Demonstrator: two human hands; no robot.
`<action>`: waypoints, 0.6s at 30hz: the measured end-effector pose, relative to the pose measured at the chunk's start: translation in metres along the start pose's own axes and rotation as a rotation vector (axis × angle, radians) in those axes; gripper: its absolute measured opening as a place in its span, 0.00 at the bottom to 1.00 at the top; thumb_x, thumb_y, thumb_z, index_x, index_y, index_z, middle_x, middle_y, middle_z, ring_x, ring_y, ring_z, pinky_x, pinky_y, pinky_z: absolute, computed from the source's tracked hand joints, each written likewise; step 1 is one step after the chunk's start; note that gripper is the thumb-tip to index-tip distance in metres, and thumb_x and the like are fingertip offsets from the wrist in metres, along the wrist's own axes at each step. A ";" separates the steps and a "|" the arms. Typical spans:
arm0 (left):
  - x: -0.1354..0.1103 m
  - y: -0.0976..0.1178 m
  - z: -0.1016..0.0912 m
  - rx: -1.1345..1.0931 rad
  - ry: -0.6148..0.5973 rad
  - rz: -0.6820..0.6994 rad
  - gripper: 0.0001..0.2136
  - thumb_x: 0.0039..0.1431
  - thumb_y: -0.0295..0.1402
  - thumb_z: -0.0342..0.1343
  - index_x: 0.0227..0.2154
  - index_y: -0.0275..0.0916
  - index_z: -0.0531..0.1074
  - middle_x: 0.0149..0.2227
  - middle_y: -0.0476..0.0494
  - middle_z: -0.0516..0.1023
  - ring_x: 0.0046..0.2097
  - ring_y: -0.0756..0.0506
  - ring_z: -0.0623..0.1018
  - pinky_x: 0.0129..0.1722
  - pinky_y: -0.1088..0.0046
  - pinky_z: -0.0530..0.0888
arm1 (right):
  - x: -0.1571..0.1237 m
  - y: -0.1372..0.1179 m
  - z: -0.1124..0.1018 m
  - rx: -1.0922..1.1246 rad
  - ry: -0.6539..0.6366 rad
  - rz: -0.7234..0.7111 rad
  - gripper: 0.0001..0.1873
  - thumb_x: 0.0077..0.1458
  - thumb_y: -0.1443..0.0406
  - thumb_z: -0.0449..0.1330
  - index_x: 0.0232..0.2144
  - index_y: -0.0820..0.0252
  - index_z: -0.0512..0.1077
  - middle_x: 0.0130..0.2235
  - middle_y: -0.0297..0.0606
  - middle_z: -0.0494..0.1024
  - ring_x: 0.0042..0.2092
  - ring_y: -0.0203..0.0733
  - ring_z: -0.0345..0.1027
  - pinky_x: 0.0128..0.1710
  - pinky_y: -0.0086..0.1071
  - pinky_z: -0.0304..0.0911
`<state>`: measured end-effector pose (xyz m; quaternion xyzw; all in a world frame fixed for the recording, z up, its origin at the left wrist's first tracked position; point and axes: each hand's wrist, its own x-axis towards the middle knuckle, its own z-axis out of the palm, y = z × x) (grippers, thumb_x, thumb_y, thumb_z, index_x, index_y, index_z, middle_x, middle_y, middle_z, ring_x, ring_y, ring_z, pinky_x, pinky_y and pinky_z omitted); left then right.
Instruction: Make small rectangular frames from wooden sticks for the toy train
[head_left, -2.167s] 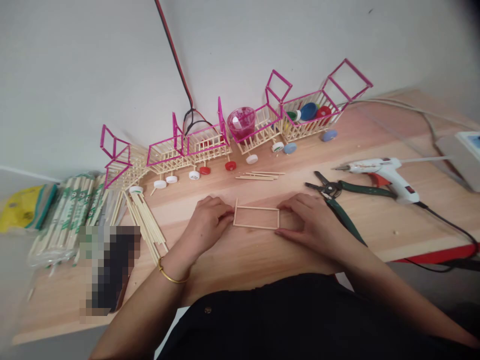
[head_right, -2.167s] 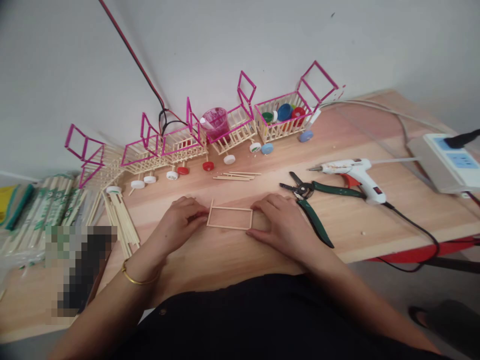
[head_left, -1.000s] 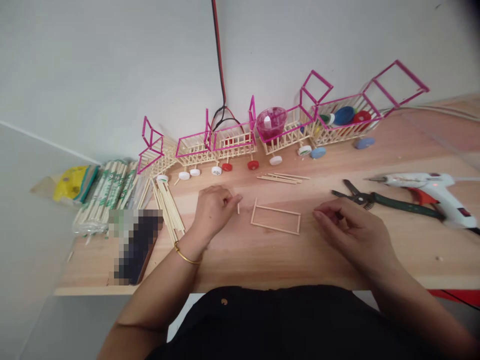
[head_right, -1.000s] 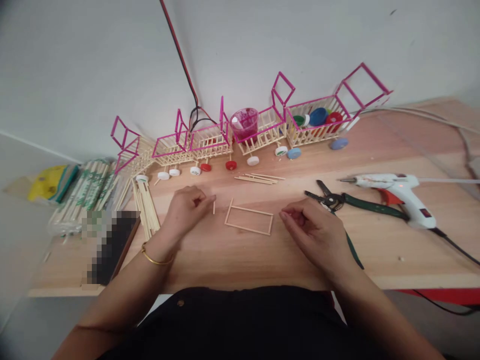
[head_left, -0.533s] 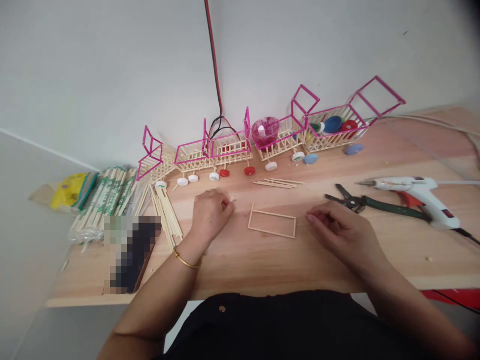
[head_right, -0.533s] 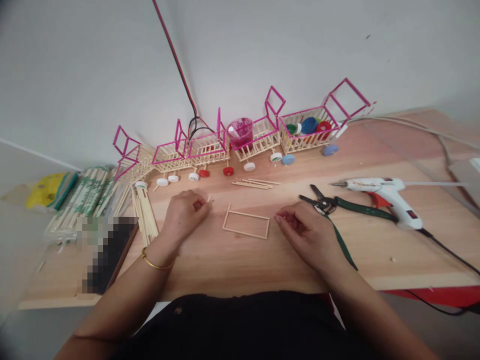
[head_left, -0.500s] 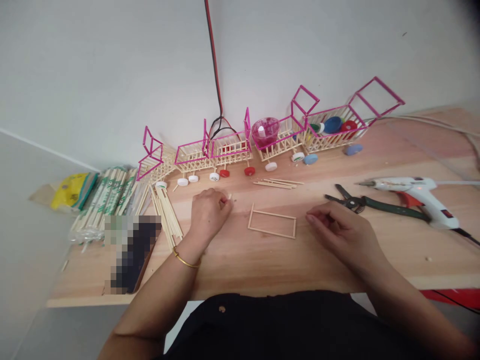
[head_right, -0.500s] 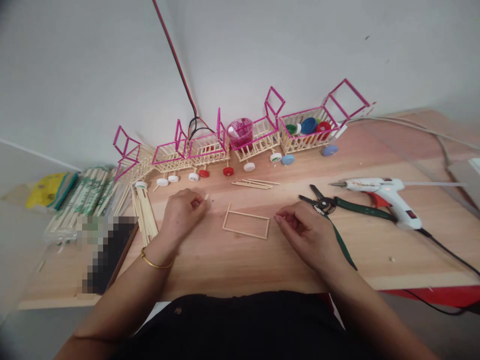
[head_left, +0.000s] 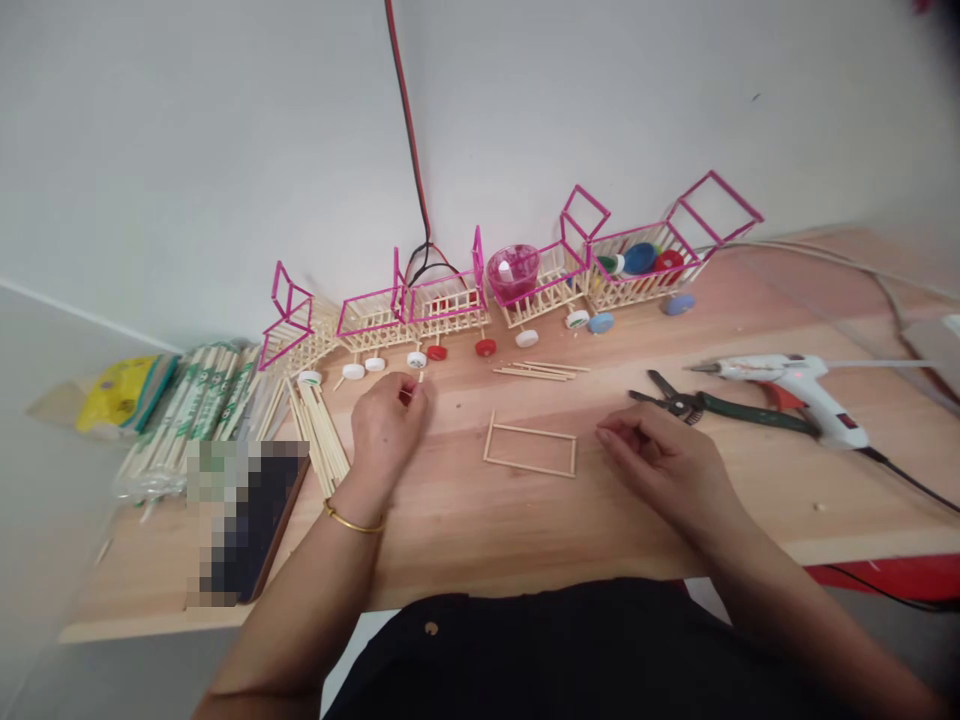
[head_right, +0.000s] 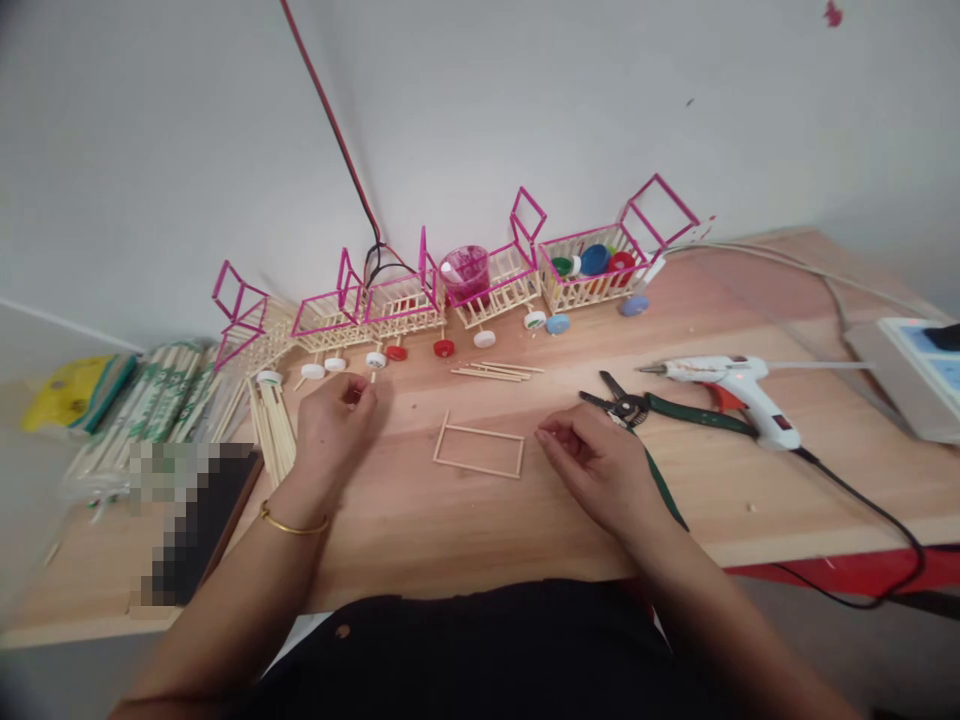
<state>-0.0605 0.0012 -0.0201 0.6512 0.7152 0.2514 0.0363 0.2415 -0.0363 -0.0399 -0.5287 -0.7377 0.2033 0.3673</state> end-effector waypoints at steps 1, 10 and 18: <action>0.000 -0.001 0.000 -0.023 0.002 -0.012 0.06 0.54 0.34 0.51 0.27 0.38 0.70 0.24 0.49 0.73 0.27 0.49 0.71 0.29 0.74 0.64 | 0.000 0.000 0.000 -0.004 0.004 -0.002 0.03 0.55 0.64 0.56 0.31 0.56 0.69 0.28 0.34 0.69 0.30 0.38 0.64 0.29 0.32 0.61; 0.001 -0.008 0.009 -0.154 -0.025 0.084 0.10 0.55 0.32 0.52 0.39 0.38 0.73 0.32 0.45 0.77 0.33 0.48 0.75 0.35 0.73 0.69 | -0.002 -0.006 -0.006 -0.037 -0.023 -0.028 0.04 0.56 0.64 0.55 0.31 0.56 0.68 0.28 0.34 0.69 0.30 0.37 0.64 0.30 0.32 0.61; -0.003 -0.002 0.011 -0.150 -0.127 0.238 0.08 0.56 0.31 0.50 0.34 0.37 0.74 0.34 0.43 0.74 0.37 0.47 0.72 0.39 0.71 0.69 | 0.025 -0.026 -0.055 -0.212 -0.172 -0.193 0.08 0.57 0.60 0.53 0.33 0.55 0.70 0.32 0.38 0.73 0.32 0.40 0.66 0.31 0.34 0.61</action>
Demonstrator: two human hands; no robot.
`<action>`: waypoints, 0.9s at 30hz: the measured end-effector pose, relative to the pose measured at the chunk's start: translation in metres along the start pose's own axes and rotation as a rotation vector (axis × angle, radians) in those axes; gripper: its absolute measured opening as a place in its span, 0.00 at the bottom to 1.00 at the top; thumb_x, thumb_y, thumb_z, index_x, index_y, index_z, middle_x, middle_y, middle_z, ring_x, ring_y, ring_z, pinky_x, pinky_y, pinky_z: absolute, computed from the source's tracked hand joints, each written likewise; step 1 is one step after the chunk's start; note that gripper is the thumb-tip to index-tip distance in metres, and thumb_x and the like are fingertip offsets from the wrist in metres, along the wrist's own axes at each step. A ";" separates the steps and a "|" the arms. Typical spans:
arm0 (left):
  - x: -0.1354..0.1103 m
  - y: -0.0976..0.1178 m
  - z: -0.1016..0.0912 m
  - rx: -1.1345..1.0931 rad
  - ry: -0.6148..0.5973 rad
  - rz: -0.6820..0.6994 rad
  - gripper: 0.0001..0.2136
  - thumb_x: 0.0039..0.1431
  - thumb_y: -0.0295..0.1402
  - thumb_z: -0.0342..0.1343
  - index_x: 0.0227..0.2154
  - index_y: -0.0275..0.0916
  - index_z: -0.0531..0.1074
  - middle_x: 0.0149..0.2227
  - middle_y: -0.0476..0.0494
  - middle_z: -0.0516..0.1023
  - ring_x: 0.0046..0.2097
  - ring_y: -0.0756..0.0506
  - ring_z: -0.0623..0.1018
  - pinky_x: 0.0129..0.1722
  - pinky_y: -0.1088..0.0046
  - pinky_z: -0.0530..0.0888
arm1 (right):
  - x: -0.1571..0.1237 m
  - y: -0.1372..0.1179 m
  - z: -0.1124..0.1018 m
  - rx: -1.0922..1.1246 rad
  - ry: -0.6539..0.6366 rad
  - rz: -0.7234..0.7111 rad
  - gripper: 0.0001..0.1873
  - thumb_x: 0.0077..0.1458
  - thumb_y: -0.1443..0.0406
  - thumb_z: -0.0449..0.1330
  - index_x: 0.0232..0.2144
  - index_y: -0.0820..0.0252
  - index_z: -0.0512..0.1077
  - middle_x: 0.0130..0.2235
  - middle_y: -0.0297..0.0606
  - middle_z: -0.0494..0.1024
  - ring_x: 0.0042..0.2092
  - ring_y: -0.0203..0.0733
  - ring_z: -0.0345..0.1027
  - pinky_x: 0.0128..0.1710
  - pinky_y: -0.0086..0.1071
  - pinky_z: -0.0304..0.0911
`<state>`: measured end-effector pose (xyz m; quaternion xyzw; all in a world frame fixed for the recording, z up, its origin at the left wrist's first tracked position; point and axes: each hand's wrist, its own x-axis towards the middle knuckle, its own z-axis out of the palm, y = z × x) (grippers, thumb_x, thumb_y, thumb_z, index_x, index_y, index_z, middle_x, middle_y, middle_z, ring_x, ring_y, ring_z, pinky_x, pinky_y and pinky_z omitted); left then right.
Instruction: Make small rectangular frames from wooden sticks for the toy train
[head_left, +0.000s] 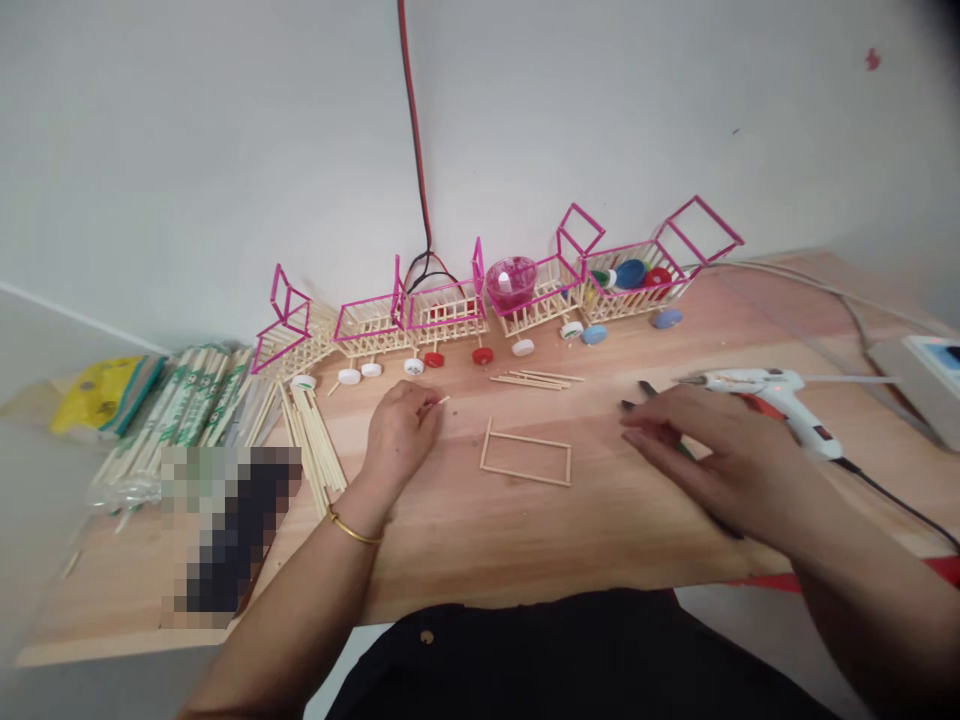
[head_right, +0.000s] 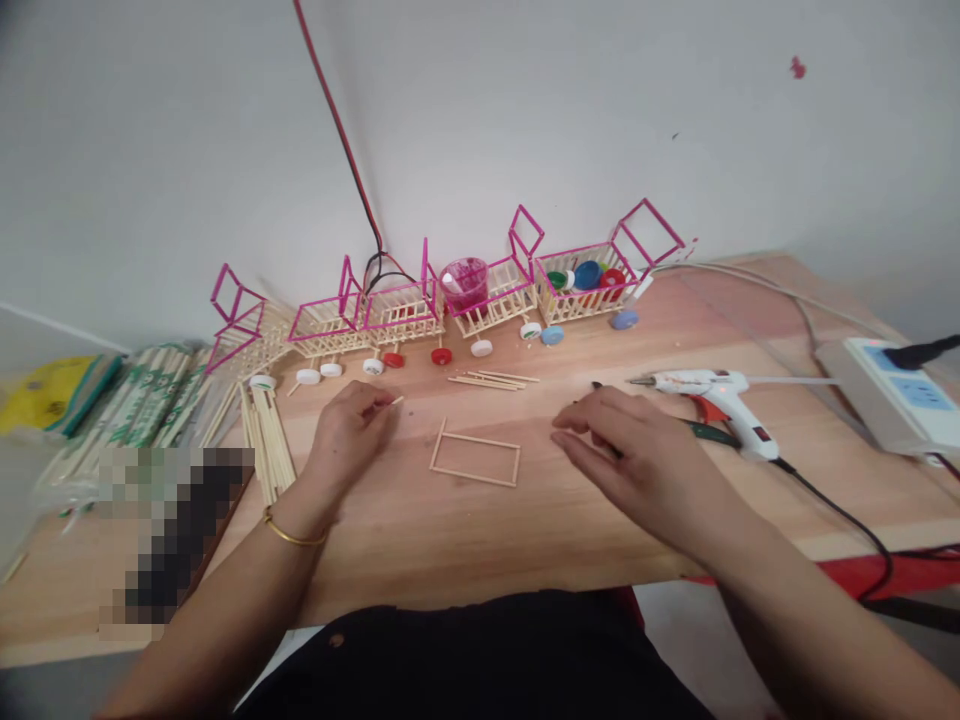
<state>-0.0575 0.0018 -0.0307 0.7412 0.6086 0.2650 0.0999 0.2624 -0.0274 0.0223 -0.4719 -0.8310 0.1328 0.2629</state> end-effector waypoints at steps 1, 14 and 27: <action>0.000 0.000 0.000 0.017 0.004 -0.001 0.07 0.56 0.31 0.51 0.33 0.37 0.74 0.33 0.42 0.74 0.37 0.46 0.72 0.39 0.70 0.69 | 0.009 0.004 -0.002 -0.053 -0.015 -0.008 0.09 0.57 0.60 0.53 0.33 0.55 0.71 0.33 0.39 0.74 0.33 0.40 0.67 0.31 0.34 0.61; 0.002 -0.003 -0.001 0.169 -0.028 -0.050 0.08 0.57 0.30 0.48 0.33 0.36 0.72 0.31 0.43 0.74 0.34 0.45 0.72 0.36 0.70 0.67 | 0.104 0.014 0.061 -0.520 -0.488 -0.094 0.13 0.56 0.63 0.49 0.32 0.63 0.72 0.37 0.47 0.77 0.36 0.47 0.70 0.30 0.33 0.56; 0.004 -0.007 -0.006 -0.165 0.082 -0.235 0.06 0.55 0.32 0.50 0.31 0.37 0.70 0.28 0.48 0.73 0.30 0.50 0.72 0.32 0.75 0.67 | 0.127 -0.017 0.068 -0.483 -0.530 -0.196 0.09 0.49 0.65 0.52 0.31 0.62 0.70 0.33 0.45 0.78 0.33 0.45 0.70 0.25 0.32 0.50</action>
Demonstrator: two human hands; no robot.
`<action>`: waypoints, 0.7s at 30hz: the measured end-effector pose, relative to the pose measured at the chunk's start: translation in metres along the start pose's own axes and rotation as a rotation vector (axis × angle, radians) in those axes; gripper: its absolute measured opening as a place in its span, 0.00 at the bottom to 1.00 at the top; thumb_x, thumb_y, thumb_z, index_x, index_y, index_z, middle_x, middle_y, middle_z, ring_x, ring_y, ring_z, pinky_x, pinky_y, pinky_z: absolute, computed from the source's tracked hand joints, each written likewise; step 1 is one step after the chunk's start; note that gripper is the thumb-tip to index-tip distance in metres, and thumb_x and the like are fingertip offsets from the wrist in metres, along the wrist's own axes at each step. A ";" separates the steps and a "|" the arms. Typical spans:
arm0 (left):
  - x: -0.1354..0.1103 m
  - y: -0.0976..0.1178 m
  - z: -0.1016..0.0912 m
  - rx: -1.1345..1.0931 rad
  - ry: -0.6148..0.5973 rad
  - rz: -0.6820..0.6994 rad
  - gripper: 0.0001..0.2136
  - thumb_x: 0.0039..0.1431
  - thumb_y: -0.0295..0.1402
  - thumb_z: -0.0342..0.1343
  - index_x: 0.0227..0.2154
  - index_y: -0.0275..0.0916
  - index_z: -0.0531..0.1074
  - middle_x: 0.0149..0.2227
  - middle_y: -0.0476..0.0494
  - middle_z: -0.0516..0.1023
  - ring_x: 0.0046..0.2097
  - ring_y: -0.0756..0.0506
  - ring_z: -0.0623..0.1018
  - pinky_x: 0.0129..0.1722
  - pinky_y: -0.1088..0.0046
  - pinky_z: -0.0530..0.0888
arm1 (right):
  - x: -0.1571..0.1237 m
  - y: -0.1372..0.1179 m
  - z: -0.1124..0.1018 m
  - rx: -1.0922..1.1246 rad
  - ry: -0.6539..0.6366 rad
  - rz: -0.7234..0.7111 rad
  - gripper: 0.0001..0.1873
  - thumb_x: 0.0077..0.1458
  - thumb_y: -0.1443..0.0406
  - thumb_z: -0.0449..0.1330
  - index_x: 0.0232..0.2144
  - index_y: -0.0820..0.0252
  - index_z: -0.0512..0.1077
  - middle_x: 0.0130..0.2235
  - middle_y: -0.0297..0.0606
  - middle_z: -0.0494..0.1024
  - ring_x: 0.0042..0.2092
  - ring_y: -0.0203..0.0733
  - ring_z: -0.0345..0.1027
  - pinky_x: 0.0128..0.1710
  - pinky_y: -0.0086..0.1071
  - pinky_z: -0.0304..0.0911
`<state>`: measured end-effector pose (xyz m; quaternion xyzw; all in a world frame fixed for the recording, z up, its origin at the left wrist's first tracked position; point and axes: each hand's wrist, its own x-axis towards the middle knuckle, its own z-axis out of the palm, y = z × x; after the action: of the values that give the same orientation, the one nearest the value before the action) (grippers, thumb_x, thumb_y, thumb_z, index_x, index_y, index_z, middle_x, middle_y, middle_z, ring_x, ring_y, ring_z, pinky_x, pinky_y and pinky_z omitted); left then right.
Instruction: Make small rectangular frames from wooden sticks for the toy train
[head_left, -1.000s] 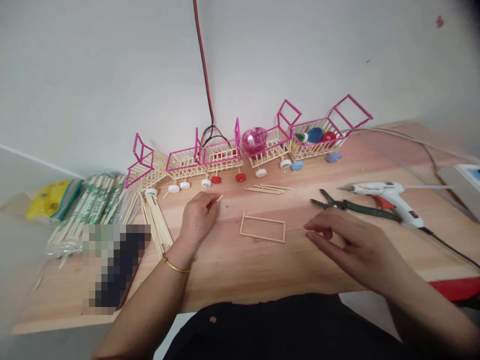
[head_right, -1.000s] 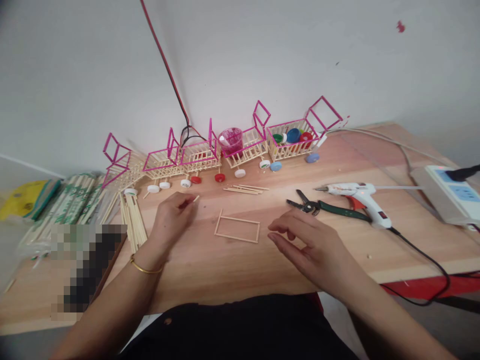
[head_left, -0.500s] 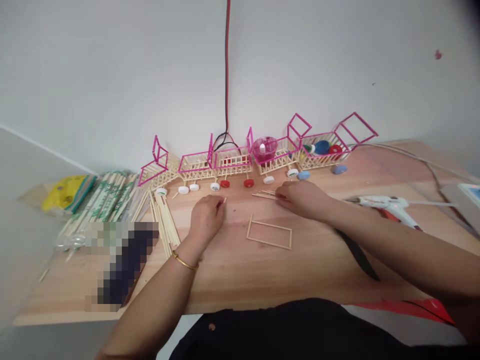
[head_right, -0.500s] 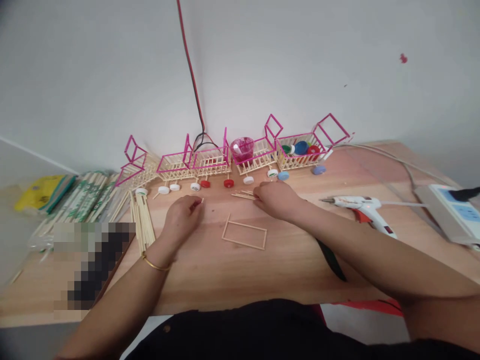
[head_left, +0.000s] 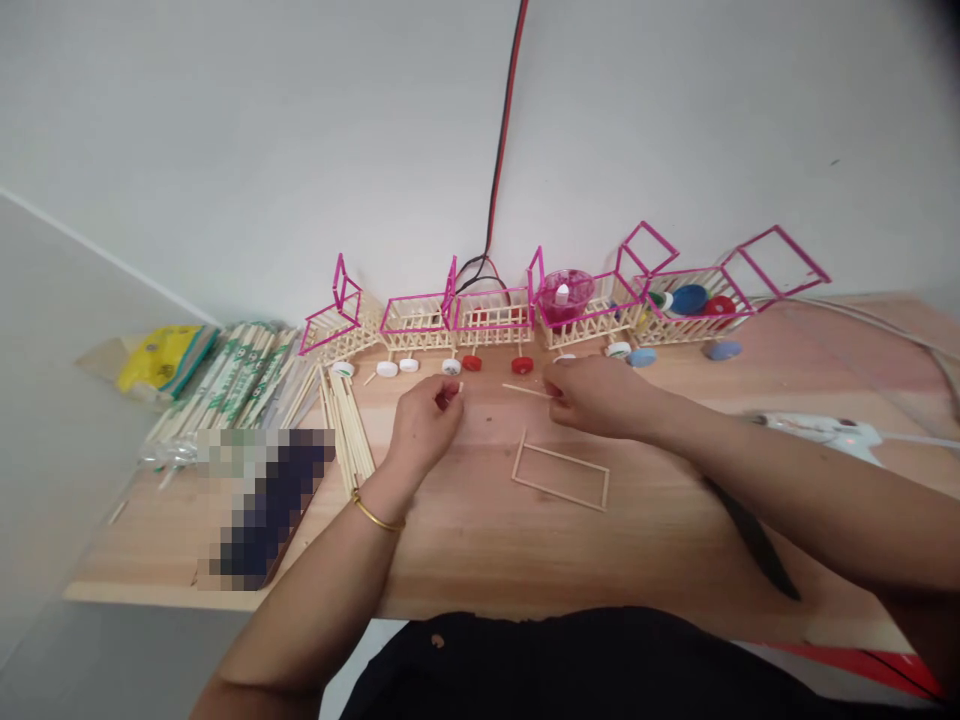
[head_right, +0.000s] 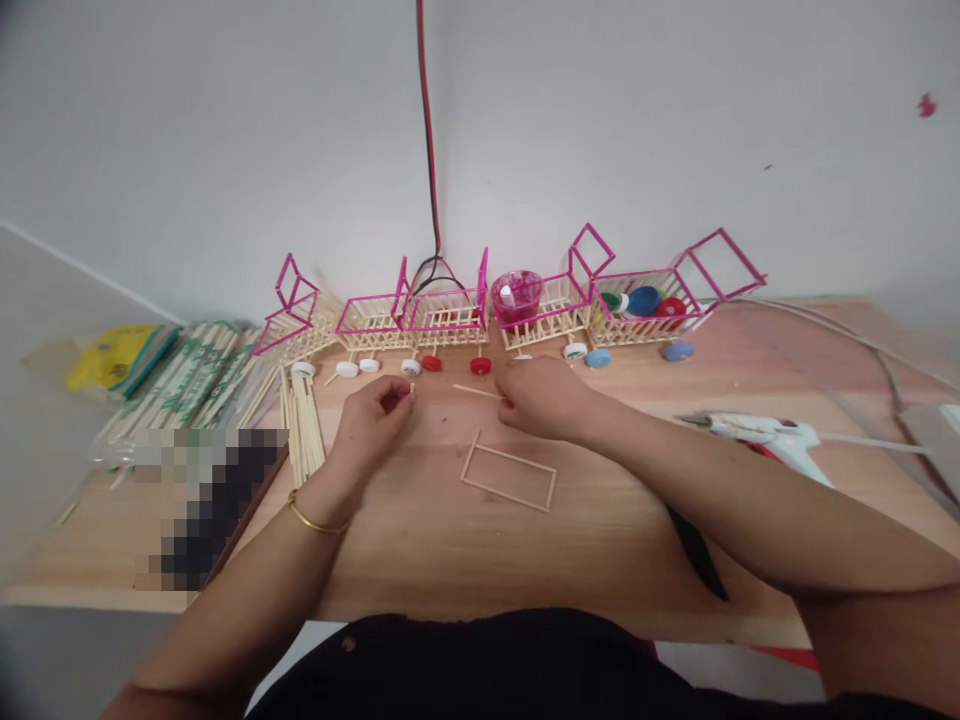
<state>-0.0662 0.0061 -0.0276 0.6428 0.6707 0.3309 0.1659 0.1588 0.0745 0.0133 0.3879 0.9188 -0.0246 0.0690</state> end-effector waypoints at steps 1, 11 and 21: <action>0.001 -0.001 -0.002 -0.026 0.027 -0.025 0.07 0.54 0.32 0.50 0.33 0.37 0.70 0.28 0.48 0.74 0.29 0.51 0.72 0.32 0.75 0.68 | 0.005 -0.006 -0.002 0.010 0.014 -0.026 0.09 0.49 0.65 0.52 0.32 0.62 0.70 0.33 0.45 0.77 0.33 0.45 0.70 0.25 0.32 0.50; 0.004 -0.010 -0.011 0.263 -0.047 -0.095 0.11 0.55 0.32 0.49 0.37 0.38 0.74 0.29 0.44 0.78 0.31 0.46 0.75 0.31 0.72 0.67 | 0.040 -0.022 0.007 0.103 0.034 -0.202 0.11 0.55 0.66 0.50 0.31 0.62 0.72 0.36 0.44 0.77 0.36 0.43 0.69 0.29 0.31 0.52; 0.003 -0.004 -0.002 0.279 -0.081 0.046 0.12 0.57 0.30 0.48 0.40 0.37 0.75 0.40 0.40 0.79 0.41 0.45 0.76 0.42 0.71 0.69 | 0.028 -0.012 0.011 0.243 0.048 -0.258 0.09 0.55 0.66 0.52 0.31 0.60 0.73 0.33 0.39 0.76 0.33 0.39 0.66 0.29 0.29 0.50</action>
<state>-0.0704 0.0086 -0.0283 0.6878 0.6878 0.2120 0.0945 0.1323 0.0846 -0.0016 0.2728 0.9526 -0.1350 -0.0043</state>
